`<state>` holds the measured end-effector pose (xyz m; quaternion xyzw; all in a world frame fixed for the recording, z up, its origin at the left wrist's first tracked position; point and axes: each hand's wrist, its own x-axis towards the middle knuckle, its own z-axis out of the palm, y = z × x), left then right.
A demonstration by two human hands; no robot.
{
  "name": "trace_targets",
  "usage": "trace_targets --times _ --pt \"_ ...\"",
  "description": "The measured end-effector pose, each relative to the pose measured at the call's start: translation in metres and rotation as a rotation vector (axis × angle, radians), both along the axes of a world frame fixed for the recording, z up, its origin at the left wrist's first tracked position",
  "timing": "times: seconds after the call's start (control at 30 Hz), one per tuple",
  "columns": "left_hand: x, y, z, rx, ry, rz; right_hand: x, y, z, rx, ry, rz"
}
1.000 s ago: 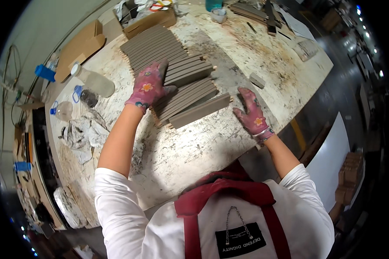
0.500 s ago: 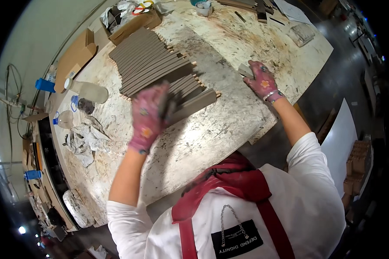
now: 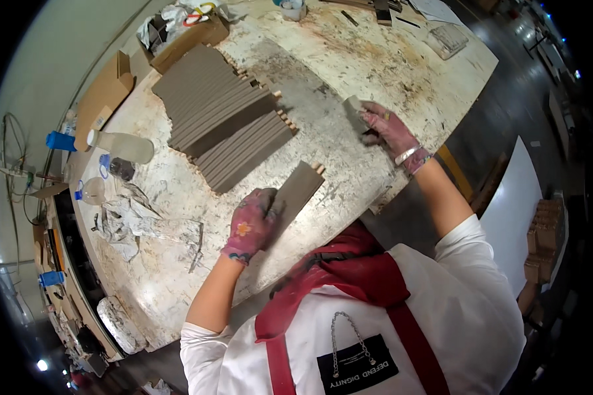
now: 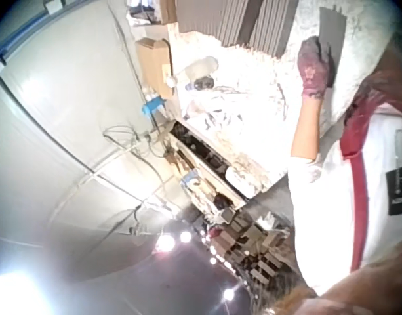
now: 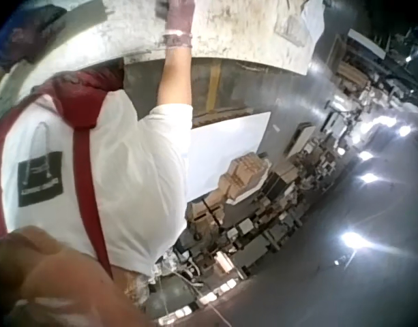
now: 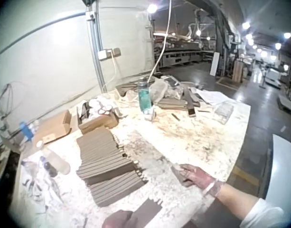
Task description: The person sands wooden slats by hand using a sanding block, wiping them with a cloth, and stacking them on a table.
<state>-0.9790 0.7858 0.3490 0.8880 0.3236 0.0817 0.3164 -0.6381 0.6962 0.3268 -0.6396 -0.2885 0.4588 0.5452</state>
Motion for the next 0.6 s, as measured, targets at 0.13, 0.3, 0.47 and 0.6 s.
trace_targets --times 0.13,0.3,0.47,0.6 --pt "-0.006 -0.015 -0.006 0.209 -0.009 0.018 -0.046 -0.031 -0.017 -0.048 0.232 0.108" --pt "-0.005 -0.048 -0.025 0.378 0.06 0.003 -0.098 -0.031 0.014 -0.059 -0.058 0.158" --pt "-0.016 -0.043 -0.032 0.299 0.033 -0.022 -0.114 -0.007 0.015 0.031 -0.628 0.311" --pt "-0.017 -0.043 -0.033 0.305 0.017 -0.029 -0.137 0.01 0.007 -0.06 -0.892 0.382"
